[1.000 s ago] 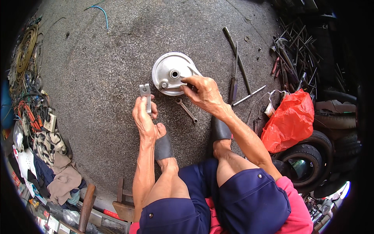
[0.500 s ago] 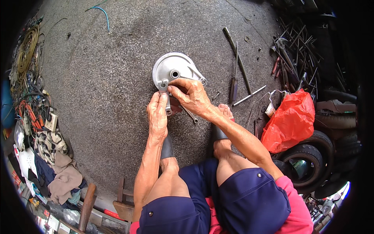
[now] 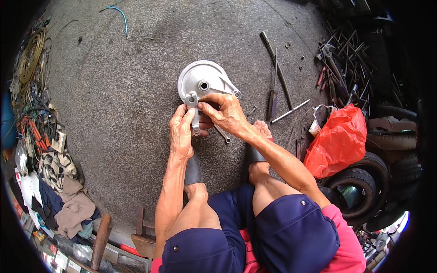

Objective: The person sits on the floor and assembles a circular mechanical component, likely a clutch or brake assembly. They insert small metal pieces, align parts, and use a screwdriver and wrench to tighten screws and secure the assembly.

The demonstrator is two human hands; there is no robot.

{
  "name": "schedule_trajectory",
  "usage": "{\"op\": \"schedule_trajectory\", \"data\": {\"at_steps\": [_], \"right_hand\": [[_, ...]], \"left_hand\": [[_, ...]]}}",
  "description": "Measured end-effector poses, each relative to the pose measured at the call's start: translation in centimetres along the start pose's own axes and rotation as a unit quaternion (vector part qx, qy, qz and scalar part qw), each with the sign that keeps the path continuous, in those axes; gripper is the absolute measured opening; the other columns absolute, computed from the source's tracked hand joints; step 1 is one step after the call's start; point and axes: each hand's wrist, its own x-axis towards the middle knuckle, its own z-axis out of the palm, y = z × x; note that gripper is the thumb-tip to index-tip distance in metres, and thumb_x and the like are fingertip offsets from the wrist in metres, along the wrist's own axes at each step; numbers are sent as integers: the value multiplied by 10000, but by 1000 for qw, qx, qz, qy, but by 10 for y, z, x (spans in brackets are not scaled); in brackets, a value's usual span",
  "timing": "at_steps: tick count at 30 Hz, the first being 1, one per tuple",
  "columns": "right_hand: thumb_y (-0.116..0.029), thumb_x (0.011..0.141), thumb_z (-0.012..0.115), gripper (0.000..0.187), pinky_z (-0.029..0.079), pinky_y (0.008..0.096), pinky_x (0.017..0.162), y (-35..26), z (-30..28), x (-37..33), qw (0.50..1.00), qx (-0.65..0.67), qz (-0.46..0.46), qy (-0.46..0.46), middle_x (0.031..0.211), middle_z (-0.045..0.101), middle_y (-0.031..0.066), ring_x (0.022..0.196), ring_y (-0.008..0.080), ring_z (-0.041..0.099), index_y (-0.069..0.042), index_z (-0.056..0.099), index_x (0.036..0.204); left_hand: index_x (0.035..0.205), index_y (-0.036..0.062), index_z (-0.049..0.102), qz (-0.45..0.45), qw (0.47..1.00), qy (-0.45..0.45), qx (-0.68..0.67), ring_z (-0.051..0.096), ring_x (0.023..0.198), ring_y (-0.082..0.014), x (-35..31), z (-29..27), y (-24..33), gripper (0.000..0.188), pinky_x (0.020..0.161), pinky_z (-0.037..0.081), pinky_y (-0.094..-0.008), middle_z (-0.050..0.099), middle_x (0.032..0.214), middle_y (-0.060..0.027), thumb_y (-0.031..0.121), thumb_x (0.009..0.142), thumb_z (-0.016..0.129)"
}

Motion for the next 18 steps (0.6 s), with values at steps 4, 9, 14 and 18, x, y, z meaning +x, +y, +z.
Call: {"op": "schedule_trajectory", "data": {"at_steps": [4,9,14,18], "right_hand": [[-179,916,675,222,534,345,597,2,-4,-4,1000,-20,-4,-6,787,712,156,671,209,694,8,716,1027],[-171,919,696,212,520,318,608,21,-27,-16,996,-88,-25,8,779,705,136,681,135,651,12,715,1023],[-201,900,715,223,490,280,583,47,-67,-31,989,-73,84,93,693,679,90,629,109,621,17,729,947],[-206,920,701,227,501,285,593,62,-95,-41,961,-207,50,177,692,681,87,648,117,643,20,721,935]], "left_hand": [[1217,26,548,3,1000,12,10,730,705,-196,0,0,-3,325,542,579,-267,721,902,-116,284,1031,478],[1273,23,524,5,1000,16,1,737,754,-224,-1,3,-4,369,562,598,-275,708,1013,-161,302,1034,482],[1290,17,510,-1,1000,16,-3,740,850,-254,-1,5,-2,391,596,621,-296,687,1096,-188,308,1029,497],[1281,9,512,0,1000,19,-1,738,850,-255,0,3,-4,393,606,622,-299,688,1092,-186,308,1026,501]]}}
